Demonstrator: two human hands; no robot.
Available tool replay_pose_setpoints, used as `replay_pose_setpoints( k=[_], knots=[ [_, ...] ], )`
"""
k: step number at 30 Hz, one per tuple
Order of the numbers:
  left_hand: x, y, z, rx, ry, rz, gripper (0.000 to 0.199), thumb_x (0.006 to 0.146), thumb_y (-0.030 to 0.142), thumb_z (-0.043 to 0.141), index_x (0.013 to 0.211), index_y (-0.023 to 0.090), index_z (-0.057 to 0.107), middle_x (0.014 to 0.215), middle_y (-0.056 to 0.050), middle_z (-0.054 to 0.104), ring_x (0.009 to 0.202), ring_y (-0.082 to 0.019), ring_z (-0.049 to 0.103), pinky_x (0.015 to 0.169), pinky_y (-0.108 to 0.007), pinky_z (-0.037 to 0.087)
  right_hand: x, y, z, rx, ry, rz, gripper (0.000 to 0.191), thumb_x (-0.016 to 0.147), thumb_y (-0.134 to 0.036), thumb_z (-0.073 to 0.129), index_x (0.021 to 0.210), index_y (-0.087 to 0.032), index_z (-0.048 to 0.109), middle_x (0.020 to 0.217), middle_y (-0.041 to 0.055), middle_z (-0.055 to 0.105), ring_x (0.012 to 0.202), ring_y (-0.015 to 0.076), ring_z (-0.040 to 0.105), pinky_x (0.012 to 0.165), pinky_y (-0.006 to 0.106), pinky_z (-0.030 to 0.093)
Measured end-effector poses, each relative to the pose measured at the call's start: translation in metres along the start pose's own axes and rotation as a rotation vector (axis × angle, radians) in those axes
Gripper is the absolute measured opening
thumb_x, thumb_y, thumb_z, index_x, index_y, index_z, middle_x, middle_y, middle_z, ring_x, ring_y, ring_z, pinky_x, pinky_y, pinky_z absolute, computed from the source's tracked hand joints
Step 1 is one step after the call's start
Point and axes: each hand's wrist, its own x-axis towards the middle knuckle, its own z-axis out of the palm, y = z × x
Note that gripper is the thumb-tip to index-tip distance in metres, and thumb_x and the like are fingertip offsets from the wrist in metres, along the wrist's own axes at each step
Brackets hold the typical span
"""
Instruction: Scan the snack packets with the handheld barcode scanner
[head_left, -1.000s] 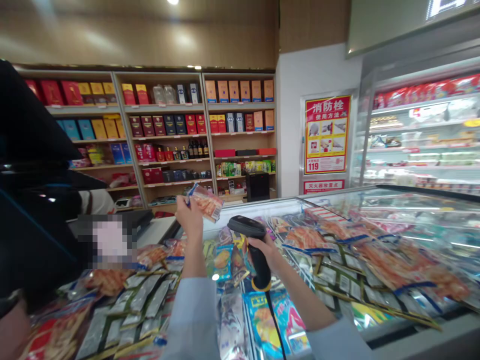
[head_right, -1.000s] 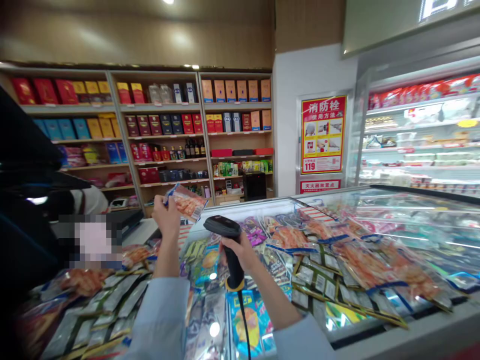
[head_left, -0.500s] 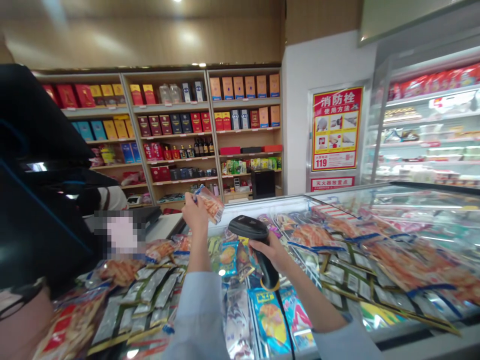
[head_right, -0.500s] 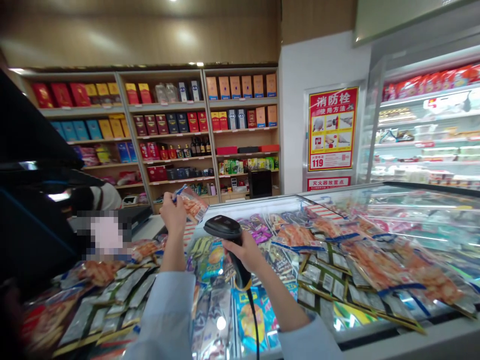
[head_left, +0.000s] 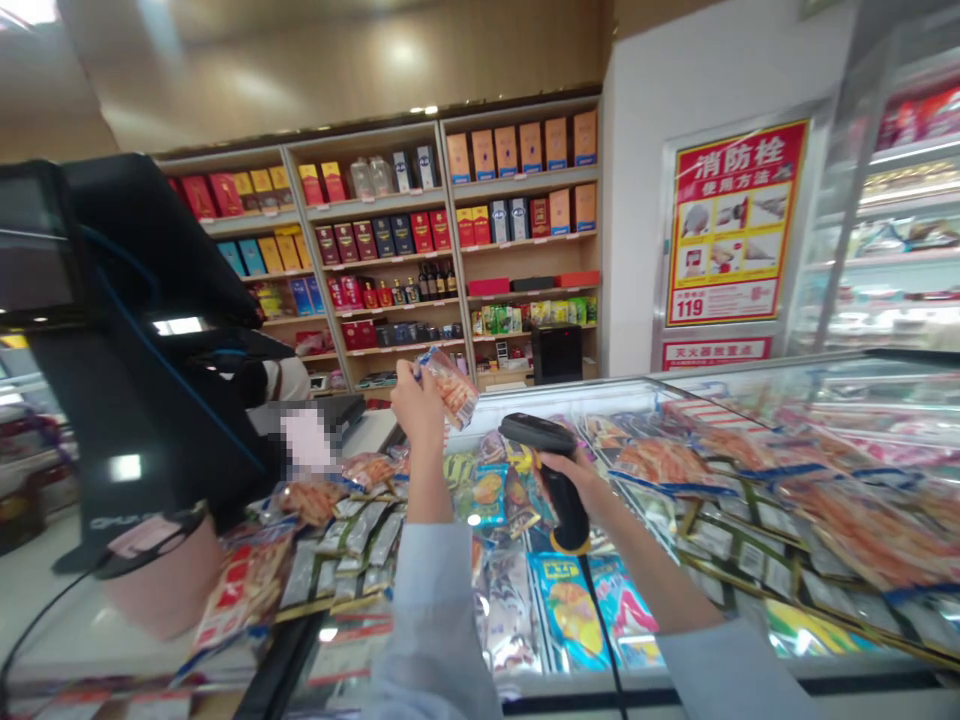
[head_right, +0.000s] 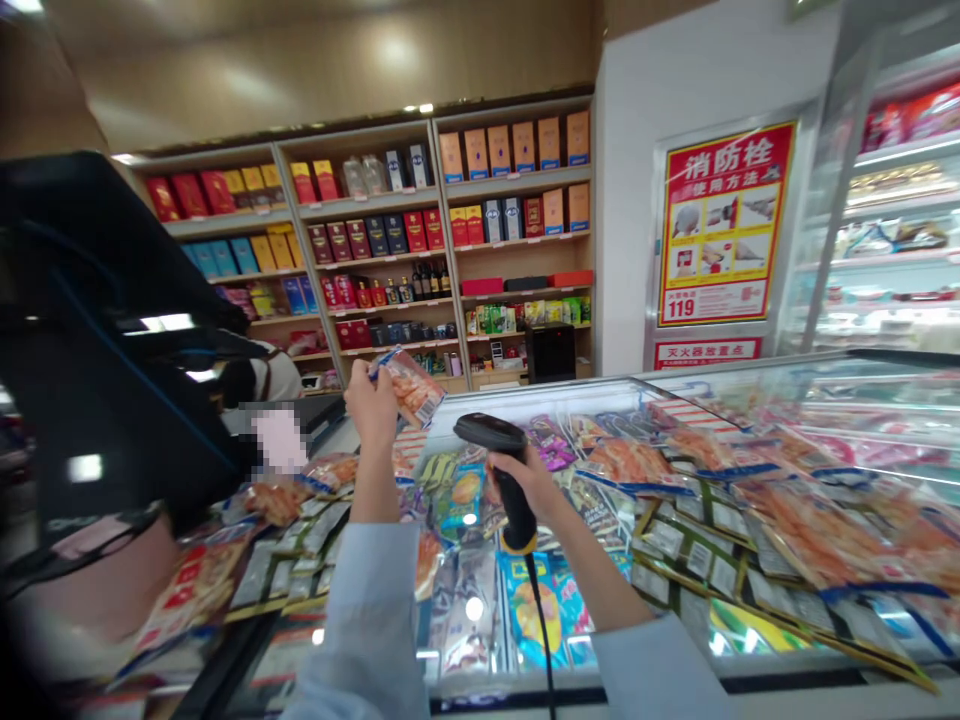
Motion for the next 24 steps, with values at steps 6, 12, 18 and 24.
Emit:
replay_pose_setpoints(
  k=[6, 12, 18, 24],
  knots=[
    [0.022, -0.032, -0.066, 0.088, 0.090, 0.013, 0.008, 0.089, 0.027, 0.047, 0.085, 0.022, 0.051, 0.075, -0.003, 0.060, 0.076, -0.020, 0.059, 0.070, -0.027, 0.038, 0.002, -0.009, 0.028, 0.176, -0.003, 0.105, 0.027, 0.063, -0.044, 0.070, 0.069, -0.018, 0.062, 0.054, -0.0005, 0.058, 0.040, 0.0112, 0.049, 0.034, 0.022, 0.039],
    [0.024, -0.125, -0.079, 0.151, 0.061, -0.236, 0.033, 0.085, 0.036, 0.054, 0.111, 0.017, 0.048, 0.090, -0.011, 0.066, 0.087, -0.026, 0.065, 0.075, -0.034, 0.045, 0.018, 0.033, 0.079, 0.390, -0.100, 0.158, 0.029, 0.065, -0.047, 0.064, 0.071, -0.019, 0.060, 0.057, -0.0017, 0.053, 0.042, 0.0099, 0.046, 0.036, 0.021, 0.039],
    [-0.004, -0.169, -0.061, 0.401, 0.112, -0.017, 0.036, 0.088, 0.038, 0.050, 0.110, 0.010, 0.051, 0.105, -0.024, 0.065, 0.103, -0.035, 0.062, 0.082, -0.043, 0.046, 0.025, 0.088, 0.102, 0.487, -0.147, 0.237, 0.029, 0.067, -0.048, 0.061, 0.070, -0.019, 0.056, 0.057, -0.0012, 0.050, 0.043, 0.0107, 0.044, 0.037, 0.022, 0.037],
    [-0.013, -0.174, -0.050, 0.588, -0.039, 0.064, 0.026, 0.089, 0.033, 0.046, 0.099, 0.011, 0.057, 0.090, -0.021, 0.068, 0.092, -0.033, 0.065, 0.078, -0.046, 0.043, 0.019, 0.094, 0.091, 0.529, -0.185, 0.246, 0.031, 0.071, -0.049, 0.060, 0.072, -0.019, 0.056, 0.054, -0.0020, 0.050, 0.041, 0.0103, 0.043, 0.035, 0.022, 0.038]
  ],
)
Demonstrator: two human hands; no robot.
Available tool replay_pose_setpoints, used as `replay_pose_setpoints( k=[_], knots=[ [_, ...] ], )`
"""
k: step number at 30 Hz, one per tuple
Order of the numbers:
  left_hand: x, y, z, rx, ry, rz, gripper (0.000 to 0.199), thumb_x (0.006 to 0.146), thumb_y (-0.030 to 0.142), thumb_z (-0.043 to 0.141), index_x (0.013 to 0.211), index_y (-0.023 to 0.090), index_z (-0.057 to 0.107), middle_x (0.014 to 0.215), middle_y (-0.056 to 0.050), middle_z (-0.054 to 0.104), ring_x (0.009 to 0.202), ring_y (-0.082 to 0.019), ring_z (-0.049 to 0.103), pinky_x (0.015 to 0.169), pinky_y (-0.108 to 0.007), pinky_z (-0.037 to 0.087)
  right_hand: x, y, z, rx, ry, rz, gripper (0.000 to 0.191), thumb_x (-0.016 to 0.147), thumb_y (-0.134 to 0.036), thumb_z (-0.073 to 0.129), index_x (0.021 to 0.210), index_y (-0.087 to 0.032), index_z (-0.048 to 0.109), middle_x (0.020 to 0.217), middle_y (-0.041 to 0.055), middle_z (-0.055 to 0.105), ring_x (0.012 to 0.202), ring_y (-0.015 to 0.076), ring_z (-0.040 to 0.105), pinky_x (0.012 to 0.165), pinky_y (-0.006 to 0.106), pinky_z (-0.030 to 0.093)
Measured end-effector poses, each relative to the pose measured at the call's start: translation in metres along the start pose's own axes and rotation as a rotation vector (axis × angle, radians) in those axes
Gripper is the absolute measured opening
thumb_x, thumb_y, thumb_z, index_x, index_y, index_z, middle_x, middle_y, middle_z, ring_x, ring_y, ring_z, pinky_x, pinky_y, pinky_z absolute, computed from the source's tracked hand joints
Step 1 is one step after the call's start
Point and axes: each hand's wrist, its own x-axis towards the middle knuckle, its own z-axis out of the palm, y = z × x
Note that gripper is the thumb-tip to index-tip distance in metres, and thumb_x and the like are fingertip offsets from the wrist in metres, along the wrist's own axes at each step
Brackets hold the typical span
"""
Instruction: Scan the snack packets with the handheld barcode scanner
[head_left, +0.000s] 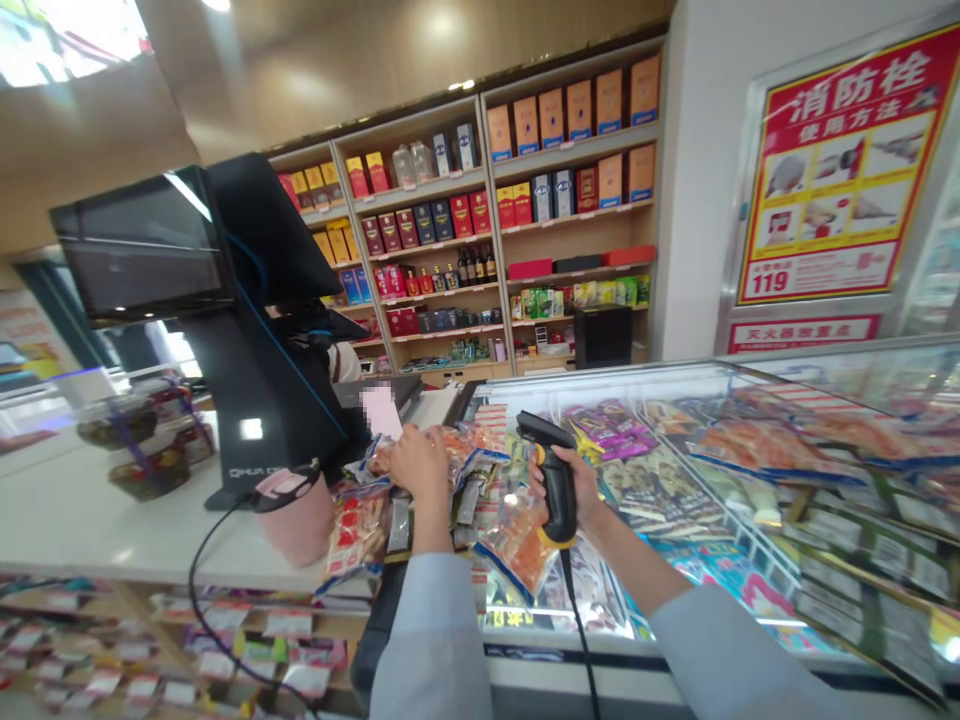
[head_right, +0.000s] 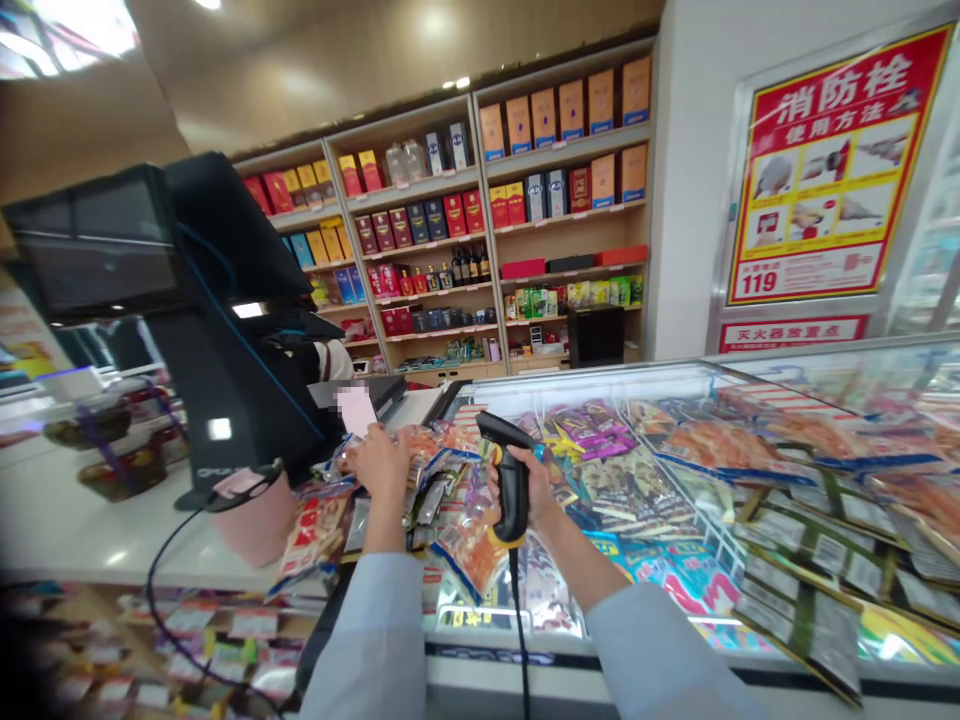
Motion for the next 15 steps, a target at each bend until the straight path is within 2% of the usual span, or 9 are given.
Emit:
replay_pose_setpoints(
  k=[4, 8, 10, 15],
  knots=[
    [-0.001, -0.001, 0.005, 0.057, -0.097, -0.073, 0.029, 0.085, 0.028, 0.047, 0.103, 0.007, 0.059, 0.092, -0.022, 0.068, 0.094, -0.036, 0.064, 0.082, -0.049, 0.045, 0.000, -0.001, -0.014, 0.050, -0.047, -0.002, 0.032, 0.073, -0.050, 0.059, 0.072, -0.019, 0.055, 0.053, -0.0016, 0.052, 0.040, 0.0115, 0.044, 0.034, 0.023, 0.040],
    [0.001, -0.003, 0.006, 0.024, -0.107, -0.105, 0.034, 0.083, 0.026, 0.047, 0.109, 0.006, 0.058, 0.099, -0.024, 0.067, 0.098, -0.037, 0.062, 0.085, -0.049, 0.044, 0.004, 0.000, -0.024, 0.112, 0.033, -0.049, 0.031, 0.069, -0.048, 0.062, 0.074, -0.019, 0.055, 0.057, -0.0016, 0.053, 0.044, 0.0115, 0.048, 0.034, 0.022, 0.039],
    [0.003, -0.003, 0.005, -0.003, -0.111, -0.130, 0.035, 0.084, 0.027, 0.047, 0.111, 0.007, 0.057, 0.101, -0.024, 0.067, 0.099, -0.036, 0.062, 0.084, -0.047, 0.045, 0.005, 0.001, -0.027, 0.109, 0.050, -0.026, 0.030, 0.070, -0.048, 0.060, 0.075, -0.019, 0.054, 0.057, -0.0017, 0.053, 0.044, 0.0120, 0.047, 0.035, 0.022, 0.039],
    [0.006, 0.002, 0.000, 0.038, -0.113, -0.167, 0.035, 0.088, 0.033, 0.044, 0.111, 0.009, 0.056, 0.104, -0.017, 0.067, 0.100, -0.029, 0.061, 0.085, -0.042, 0.046, 0.004, -0.001, -0.024, 0.120, 0.068, -0.042, 0.029, 0.070, -0.047, 0.058, 0.078, -0.020, 0.052, 0.057, -0.0022, 0.050, 0.046, 0.0123, 0.046, 0.037, 0.023, 0.040]
  ],
)
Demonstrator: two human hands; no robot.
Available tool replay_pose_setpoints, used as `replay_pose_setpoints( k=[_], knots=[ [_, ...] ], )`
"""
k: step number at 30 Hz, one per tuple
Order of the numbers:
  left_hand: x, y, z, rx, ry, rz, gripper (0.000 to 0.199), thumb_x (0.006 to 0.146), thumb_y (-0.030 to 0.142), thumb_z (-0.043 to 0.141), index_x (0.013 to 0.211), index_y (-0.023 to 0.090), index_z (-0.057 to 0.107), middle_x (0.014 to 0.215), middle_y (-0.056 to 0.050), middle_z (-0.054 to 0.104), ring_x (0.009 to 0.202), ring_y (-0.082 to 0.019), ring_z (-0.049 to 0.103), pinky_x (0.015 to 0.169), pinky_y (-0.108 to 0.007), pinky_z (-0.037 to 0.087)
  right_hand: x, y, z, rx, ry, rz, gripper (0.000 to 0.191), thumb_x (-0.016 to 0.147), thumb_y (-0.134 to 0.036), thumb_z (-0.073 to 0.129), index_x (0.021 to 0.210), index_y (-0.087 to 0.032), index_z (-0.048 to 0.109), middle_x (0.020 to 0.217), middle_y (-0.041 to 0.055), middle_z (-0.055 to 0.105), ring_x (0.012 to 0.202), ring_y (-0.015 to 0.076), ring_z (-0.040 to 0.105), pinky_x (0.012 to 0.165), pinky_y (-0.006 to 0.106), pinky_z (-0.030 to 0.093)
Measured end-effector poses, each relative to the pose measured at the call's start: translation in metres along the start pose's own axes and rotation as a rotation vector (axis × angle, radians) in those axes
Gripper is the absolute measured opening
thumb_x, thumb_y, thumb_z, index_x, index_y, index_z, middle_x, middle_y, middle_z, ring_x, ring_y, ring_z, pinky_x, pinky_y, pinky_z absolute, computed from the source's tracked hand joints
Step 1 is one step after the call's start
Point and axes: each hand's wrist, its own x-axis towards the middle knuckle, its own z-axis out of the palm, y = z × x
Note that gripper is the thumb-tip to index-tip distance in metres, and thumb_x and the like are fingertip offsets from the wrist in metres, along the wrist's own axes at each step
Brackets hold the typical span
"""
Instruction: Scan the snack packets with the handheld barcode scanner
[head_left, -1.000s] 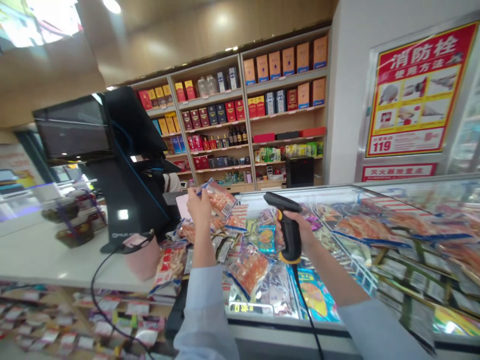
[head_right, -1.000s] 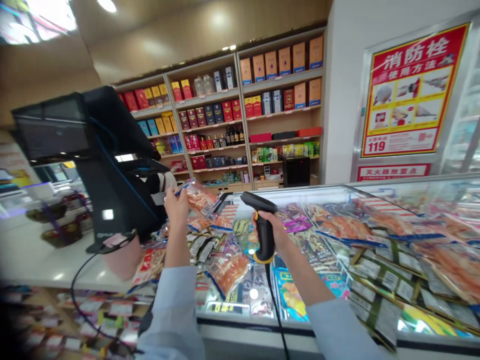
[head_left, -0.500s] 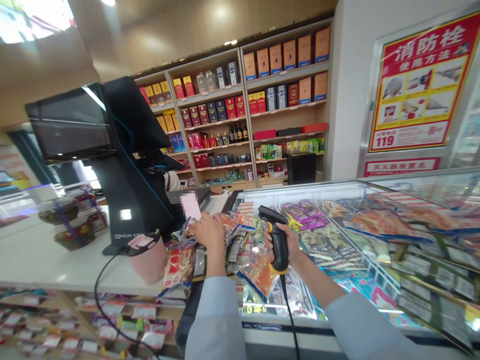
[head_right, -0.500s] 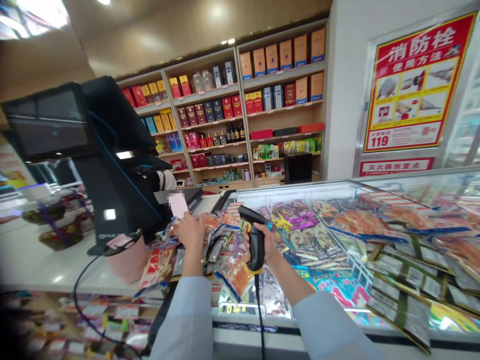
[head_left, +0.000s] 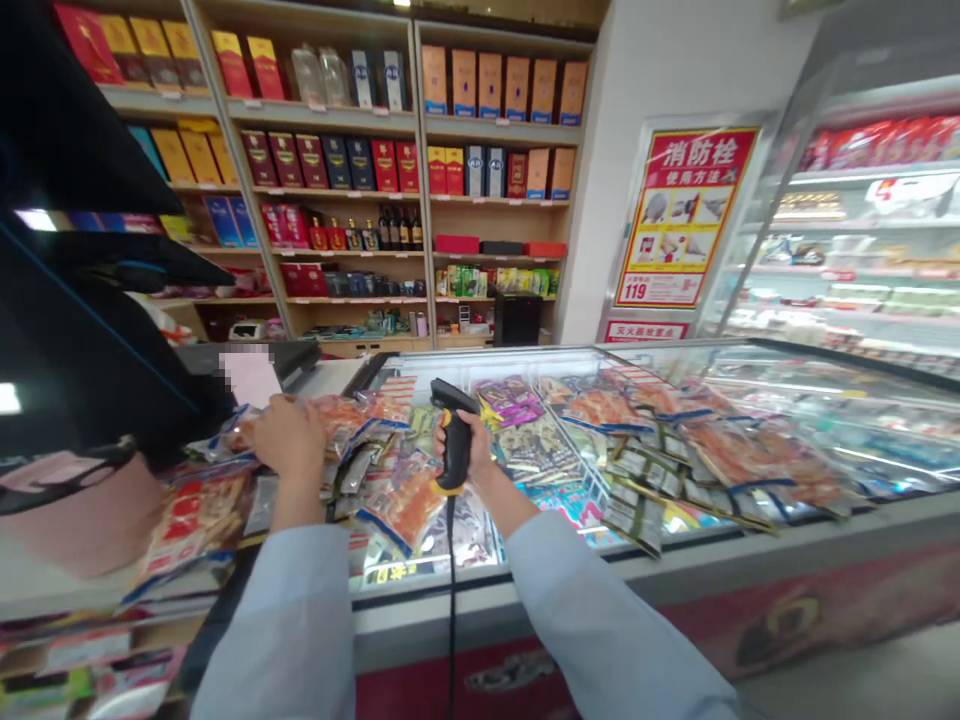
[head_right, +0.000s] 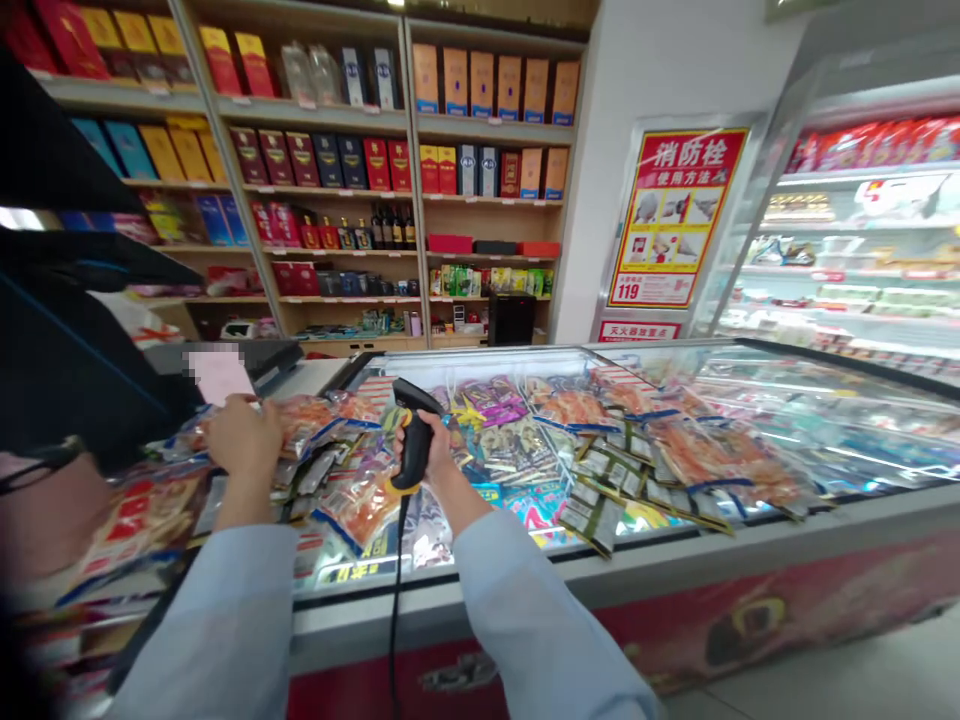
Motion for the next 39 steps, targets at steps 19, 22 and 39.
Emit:
replay_pose_setpoints(
  k=[19, 22, 39],
  knots=[
    [-0.006, 0.006, 0.001, 0.004, 0.054, 0.158, 0.038, 0.085, 0.032, 0.040, 0.105, 0.009, 0.063, 0.101, -0.020, 0.068, 0.097, -0.033, 0.061, 0.081, -0.041, 0.045, -0.003, -0.007, 0.011, -0.012, -0.007, -0.033, 0.025, 0.072, -0.046, 0.053, 0.077, -0.021, 0.052, 0.057, -0.0019, 0.048, 0.046, 0.0127, 0.043, 0.037, 0.022, 0.038],
    [-0.008, 0.009, 0.001, -0.021, 0.062, 0.190, 0.038, 0.084, 0.031, 0.039, 0.102, 0.009, 0.064, 0.100, -0.021, 0.068, 0.097, -0.034, 0.061, 0.082, -0.042, 0.044, -0.006, -0.015, 0.016, -0.025, -0.014, -0.063, 0.025, 0.071, -0.045, 0.054, 0.077, -0.021, 0.052, 0.057, -0.0020, 0.048, 0.046, 0.0127, 0.044, 0.037, 0.022, 0.038],
    [-0.126, 0.186, -0.048, -0.437, -0.030, 0.683, 0.033, 0.088, 0.026, 0.042, 0.116, 0.012, 0.054, 0.110, -0.015, 0.062, 0.108, -0.029, 0.054, 0.096, -0.039, 0.040, -0.134, -0.217, 0.004, -0.426, 0.230, -0.595, 0.028, 0.074, -0.051, 0.048, 0.077, -0.023, 0.051, 0.061, -0.0023, 0.042, 0.048, 0.0126, 0.042, 0.038, 0.023, 0.038]
  ],
)
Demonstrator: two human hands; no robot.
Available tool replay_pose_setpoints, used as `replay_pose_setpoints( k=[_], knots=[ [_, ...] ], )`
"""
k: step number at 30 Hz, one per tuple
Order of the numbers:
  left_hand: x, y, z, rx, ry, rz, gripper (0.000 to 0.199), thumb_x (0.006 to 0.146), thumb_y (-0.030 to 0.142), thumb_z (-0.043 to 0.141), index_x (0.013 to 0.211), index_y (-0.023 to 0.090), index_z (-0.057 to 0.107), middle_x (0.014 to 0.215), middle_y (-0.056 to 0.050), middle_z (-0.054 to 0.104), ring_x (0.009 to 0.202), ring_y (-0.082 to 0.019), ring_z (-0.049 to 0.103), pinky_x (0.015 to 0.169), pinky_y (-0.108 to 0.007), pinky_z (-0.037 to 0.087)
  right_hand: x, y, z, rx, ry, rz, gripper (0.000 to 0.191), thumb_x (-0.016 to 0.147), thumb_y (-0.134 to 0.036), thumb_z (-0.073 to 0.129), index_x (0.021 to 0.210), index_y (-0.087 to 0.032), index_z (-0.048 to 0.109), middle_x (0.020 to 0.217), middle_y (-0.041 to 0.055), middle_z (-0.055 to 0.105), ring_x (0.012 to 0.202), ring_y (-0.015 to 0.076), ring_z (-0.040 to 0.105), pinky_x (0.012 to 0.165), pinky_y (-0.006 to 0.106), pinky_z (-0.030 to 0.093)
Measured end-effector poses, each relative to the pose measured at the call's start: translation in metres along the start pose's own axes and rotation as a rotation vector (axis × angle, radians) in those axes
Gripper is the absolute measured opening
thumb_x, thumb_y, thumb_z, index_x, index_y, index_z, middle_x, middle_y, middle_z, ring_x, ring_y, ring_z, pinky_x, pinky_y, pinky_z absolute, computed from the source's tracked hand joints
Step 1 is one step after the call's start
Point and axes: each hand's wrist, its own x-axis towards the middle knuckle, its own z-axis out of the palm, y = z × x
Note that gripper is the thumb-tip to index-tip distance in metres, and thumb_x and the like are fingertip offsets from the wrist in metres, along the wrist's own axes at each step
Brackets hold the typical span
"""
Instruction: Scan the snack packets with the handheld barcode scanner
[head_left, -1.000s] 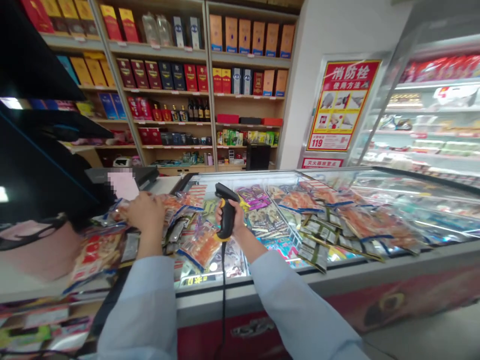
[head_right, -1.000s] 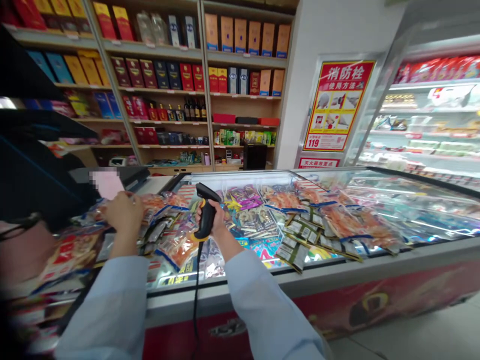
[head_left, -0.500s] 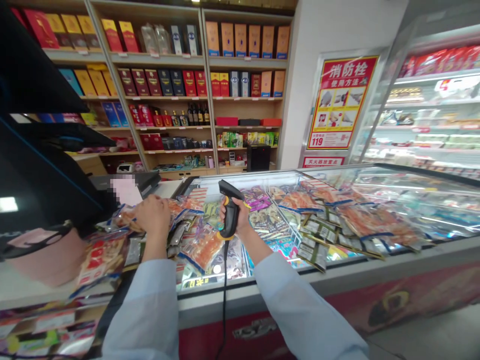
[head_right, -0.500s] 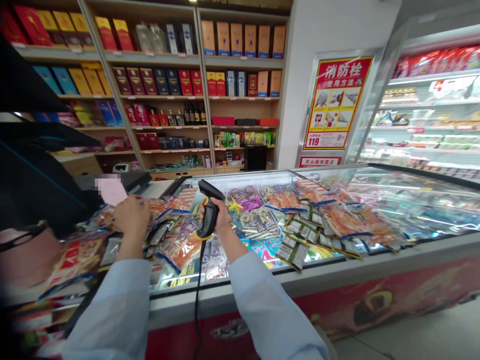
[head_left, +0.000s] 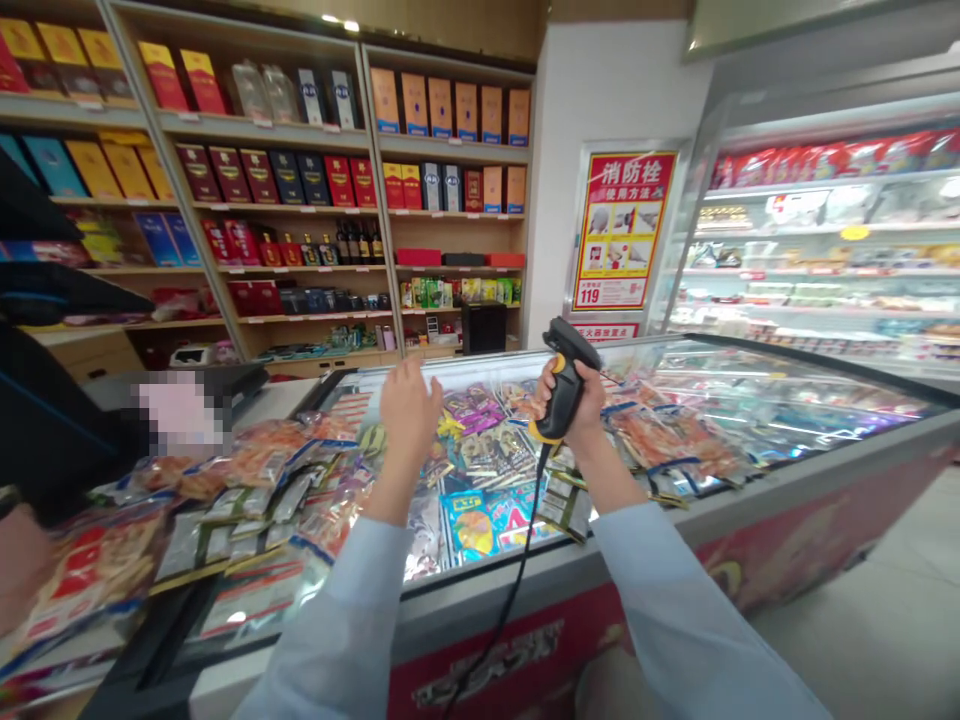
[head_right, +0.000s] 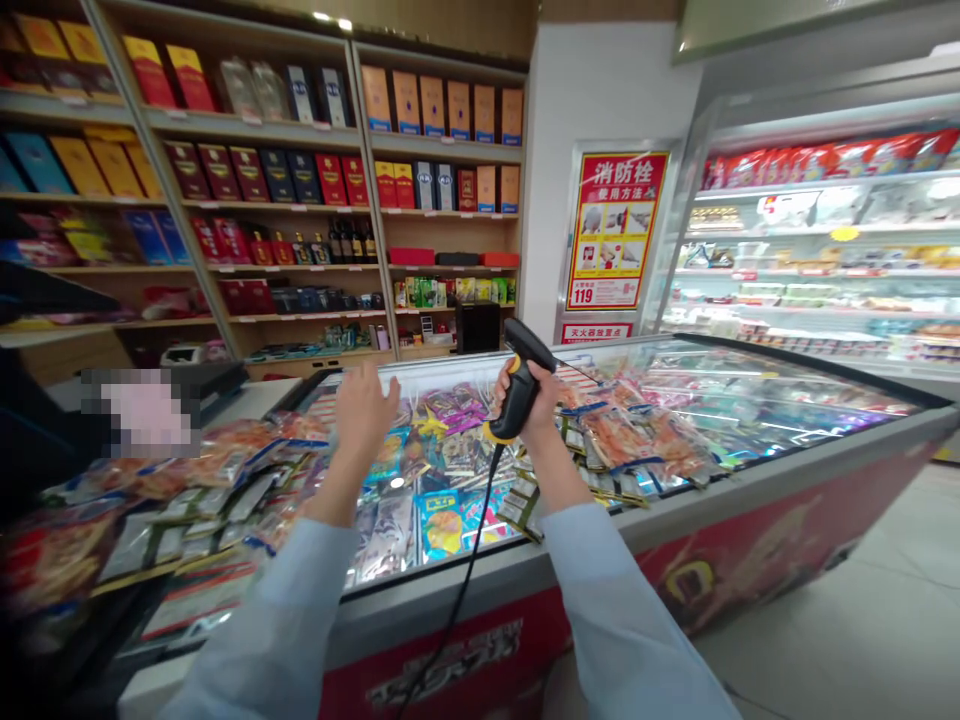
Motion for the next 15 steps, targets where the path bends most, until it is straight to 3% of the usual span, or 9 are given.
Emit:
replay_pose_setpoints(
  k=[4, 7, 11, 15],
  knots=[
    [-0.026, 0.072, 0.055, -0.210, -0.140, 0.095, 0.040, 0.090, 0.025, 0.044, 0.128, 0.012, 0.048, 0.121, -0.017, 0.059, 0.114, -0.029, 0.055, 0.097, -0.039, 0.042, -0.011, -0.027, -0.048, -0.082, 0.087, -0.057, 0.030, 0.071, -0.053, 0.052, 0.077, -0.024, 0.053, 0.061, -0.0023, 0.042, 0.046, 0.0124, 0.042, 0.037, 0.023, 0.038],
    [-0.047, 0.105, 0.094, -0.393, -0.230, 0.107, 0.044, 0.092, 0.025, 0.042, 0.135, 0.014, 0.042, 0.131, -0.018, 0.054, 0.122, -0.027, 0.052, 0.101, -0.040, 0.041, -0.022, -0.032, -0.086, -0.096, 0.123, -0.051, 0.029, 0.069, -0.051, 0.057, 0.076, -0.023, 0.054, 0.059, -0.0022, 0.044, 0.045, 0.0123, 0.044, 0.037, 0.023, 0.039],
    [-0.071, 0.124, 0.133, -0.585, -0.405, 0.090, 0.053, 0.092, 0.035, 0.045, 0.142, 0.016, 0.038, 0.147, -0.020, 0.040, 0.139, -0.028, 0.036, 0.110, -0.042, 0.034, -0.036, -0.023, -0.130, -0.099, 0.159, -0.020, 0.028, 0.068, -0.048, 0.060, 0.075, -0.022, 0.054, 0.058, -0.0026, 0.047, 0.044, 0.0117, 0.045, 0.036, 0.022, 0.039],
    [-0.085, 0.123, 0.154, -0.660, -0.527, 0.051, 0.052, 0.088, 0.044, 0.052, 0.135, 0.021, 0.051, 0.149, -0.016, 0.039, 0.143, -0.028, 0.030, 0.113, -0.043, 0.031, -0.044, -0.011, -0.151, -0.060, 0.229, 0.001, 0.027, 0.067, -0.047, 0.061, 0.073, -0.021, 0.055, 0.057, -0.0028, 0.048, 0.043, 0.0113, 0.045, 0.037, 0.023, 0.040]
  ],
)
